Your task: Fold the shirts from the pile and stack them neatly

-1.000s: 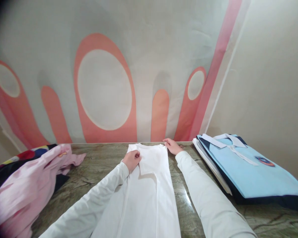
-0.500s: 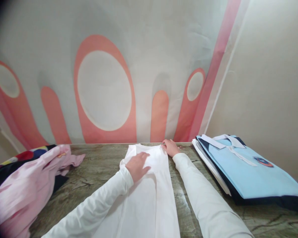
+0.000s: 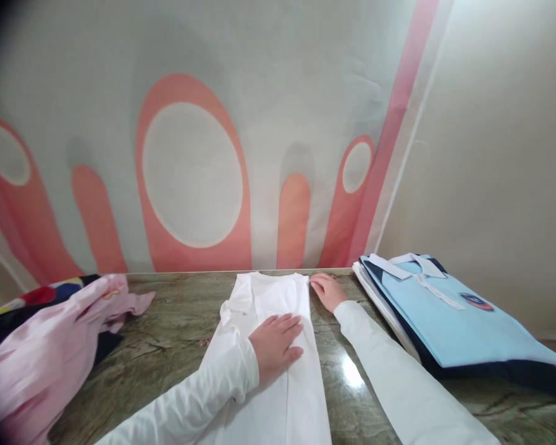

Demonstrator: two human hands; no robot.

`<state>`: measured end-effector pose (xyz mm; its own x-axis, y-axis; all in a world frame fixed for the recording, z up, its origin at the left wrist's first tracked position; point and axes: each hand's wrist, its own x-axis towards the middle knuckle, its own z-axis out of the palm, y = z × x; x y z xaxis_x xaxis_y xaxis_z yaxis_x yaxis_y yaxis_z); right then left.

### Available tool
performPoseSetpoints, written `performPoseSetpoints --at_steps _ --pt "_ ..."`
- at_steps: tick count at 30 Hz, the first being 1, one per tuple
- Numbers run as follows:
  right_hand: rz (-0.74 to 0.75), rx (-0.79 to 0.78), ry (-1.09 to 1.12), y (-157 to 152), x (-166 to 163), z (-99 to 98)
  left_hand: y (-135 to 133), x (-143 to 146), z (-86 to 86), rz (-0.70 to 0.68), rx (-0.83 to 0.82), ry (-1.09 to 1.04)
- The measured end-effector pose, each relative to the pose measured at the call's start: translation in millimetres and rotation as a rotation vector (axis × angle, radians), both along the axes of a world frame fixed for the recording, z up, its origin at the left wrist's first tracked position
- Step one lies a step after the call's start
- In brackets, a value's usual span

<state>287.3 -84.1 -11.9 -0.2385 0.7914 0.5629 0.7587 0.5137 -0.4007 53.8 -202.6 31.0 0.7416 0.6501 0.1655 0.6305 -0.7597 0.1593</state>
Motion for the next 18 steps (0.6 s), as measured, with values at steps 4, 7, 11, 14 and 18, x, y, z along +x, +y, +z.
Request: performPoseSetpoints --at_steps 4,7,11,14,18 --pt "0.113 -0.049 -0.09 -17.9 -12.1 -4.0 4.1 -0.5 5.2 -0.021 -0.005 0.026" --pt "0.123 -0.088 -0.166 -18.8 -15.7 -6.8 14.0 -9.8 11.9 0.073 -0.033 0.056" --pt "0.103 -0.083 -0.189 -16.2 -15.5 -8.4 35.9 -31.2 14.9 0.294 0.069 0.073" --pt "0.099 -0.074 -0.16 -16.3 -15.4 -8.9 52.5 -44.5 7.8 0.461 0.134 0.056" --pt "0.094 -0.089 -0.116 -15.2 -14.5 -10.4 65.1 -51.4 -6.4 0.541 0.06 0.035"
